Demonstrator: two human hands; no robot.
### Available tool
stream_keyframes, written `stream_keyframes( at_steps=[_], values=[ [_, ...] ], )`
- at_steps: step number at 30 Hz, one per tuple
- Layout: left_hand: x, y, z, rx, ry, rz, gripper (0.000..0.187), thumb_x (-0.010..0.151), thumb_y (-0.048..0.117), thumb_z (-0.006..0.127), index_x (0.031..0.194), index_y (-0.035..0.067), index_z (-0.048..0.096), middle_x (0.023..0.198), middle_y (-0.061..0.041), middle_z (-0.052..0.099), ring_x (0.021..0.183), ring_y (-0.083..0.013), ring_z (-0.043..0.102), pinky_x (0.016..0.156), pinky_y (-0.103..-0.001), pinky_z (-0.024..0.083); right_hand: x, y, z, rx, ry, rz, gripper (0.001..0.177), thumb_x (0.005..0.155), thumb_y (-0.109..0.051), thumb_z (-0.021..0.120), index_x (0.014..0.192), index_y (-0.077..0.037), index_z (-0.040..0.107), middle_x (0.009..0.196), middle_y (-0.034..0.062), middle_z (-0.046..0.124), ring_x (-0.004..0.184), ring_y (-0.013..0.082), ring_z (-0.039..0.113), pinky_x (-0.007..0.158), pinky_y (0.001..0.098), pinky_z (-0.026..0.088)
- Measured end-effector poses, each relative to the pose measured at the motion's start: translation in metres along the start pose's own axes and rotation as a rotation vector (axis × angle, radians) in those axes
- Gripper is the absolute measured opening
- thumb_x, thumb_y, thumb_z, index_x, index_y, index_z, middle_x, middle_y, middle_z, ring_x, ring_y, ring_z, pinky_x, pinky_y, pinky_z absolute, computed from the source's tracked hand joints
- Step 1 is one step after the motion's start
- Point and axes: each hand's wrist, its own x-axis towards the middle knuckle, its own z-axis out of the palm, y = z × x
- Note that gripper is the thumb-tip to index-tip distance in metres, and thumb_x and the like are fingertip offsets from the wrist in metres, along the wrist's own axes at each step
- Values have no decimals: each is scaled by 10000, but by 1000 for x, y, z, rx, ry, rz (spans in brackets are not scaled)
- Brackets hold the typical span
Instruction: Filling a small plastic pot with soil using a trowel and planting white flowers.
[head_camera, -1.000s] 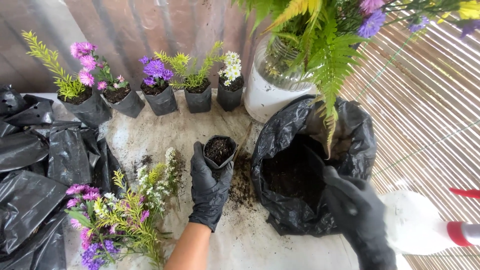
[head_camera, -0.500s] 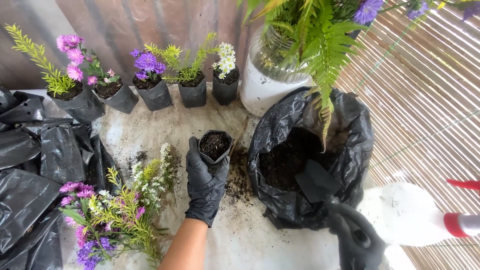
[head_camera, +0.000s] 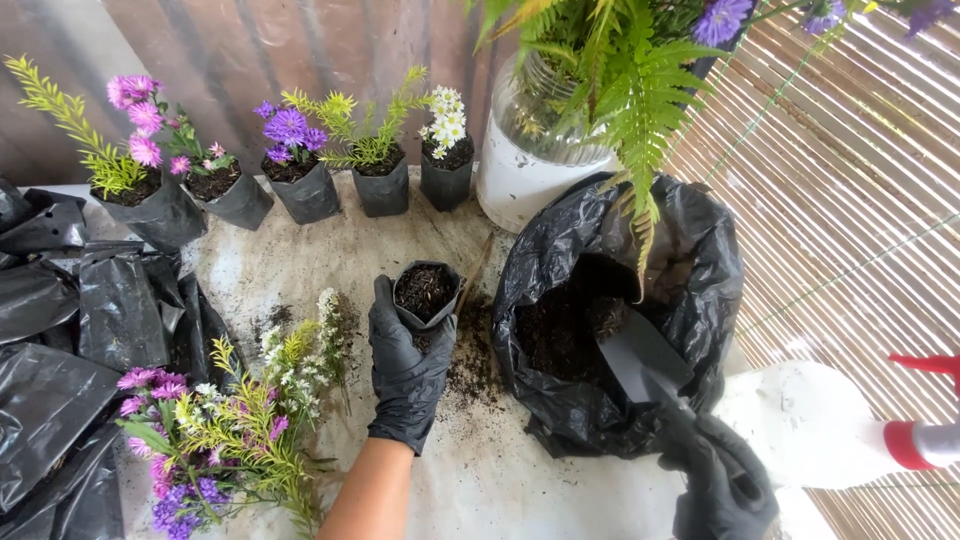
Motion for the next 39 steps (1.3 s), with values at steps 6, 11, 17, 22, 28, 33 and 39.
stream_keyframes(
  at_steps=[6, 11, 17, 22, 28, 33, 39],
  values=[
    [1, 7, -2, -13, -11, -31, 934, 890, 296, 786, 1613, 75, 237, 1491, -252, 465, 1403, -448, 499, 1154, -509, 464, -1, -22, 13, -71, 41, 10, 174, 992, 118, 533, 1111, 75, 652, 1029, 342, 704, 634, 289, 633, 629, 302, 576],
    [2, 13, -5, -89, -66, -148, 941, 878, 265, 768, 1622, 109, 214, 1535, -255, 411, 1427, -444, 460, 1137, -518, 466, 10, -34, 34, 159, -486, -35, 272, 916, 10, 639, 1176, 66, 692, 853, 296, 764, 635, 303, 775, 545, 352, 689],
    [-3, -5, 2, -54, -31, -37, 968, 896, 262, 773, 1645, 121, 177, 1535, -262, 415, 1426, -460, 464, 1130, -563, 470, 13, -80, 108, -321, -542, 96, 249, 897, -99, 671, 1085, 58, 716, 848, 294, 832, 596, 341, 824, 448, 392, 676],
    [-1, 5, -5, -84, -63, -90, 956, 908, 280, 758, 1640, 97, 170, 1574, -254, 381, 1472, -430, 407, 1178, -540, 420, 24, -101, 141, -381, -721, 57, 274, 892, -144, 673, 1114, 7, 730, 1039, 210, 837, 638, 265, 801, 456, 326, 659],
    [0, -4, 6, -60, -23, -114, 1056, 845, 355, 814, 1646, 158, 156, 1578, -225, 400, 1453, -419, 426, 1152, -538, 451, 2, -174, 224, -701, -636, 155, 348, 893, -203, 726, 1059, 101, 762, 692, 287, 735, 519, 328, 715, 486, 385, 605],
    [-1, -5, 18, -48, 23, -195, 1187, 752, 443, 893, 1652, 236, 149, 1572, -186, 431, 1419, -403, 468, 1113, -515, 501, 8, -177, 253, -753, -717, 30, 403, 967, -218, 666, 1069, 171, 684, 649, 261, 707, 471, 298, 699, 408, 363, 581],
    [-1, -19, 26, 81, -43, -231, 1211, 794, 411, 898, 1663, 228, 74, 1585, -266, 364, 1481, -491, 310, 1196, -505, 446, 13, -189, 254, -586, -660, 90, 304, 943, -181, 708, 943, 122, 679, 584, 257, 681, 374, 290, 649, 302, 324, 506]
  ],
)
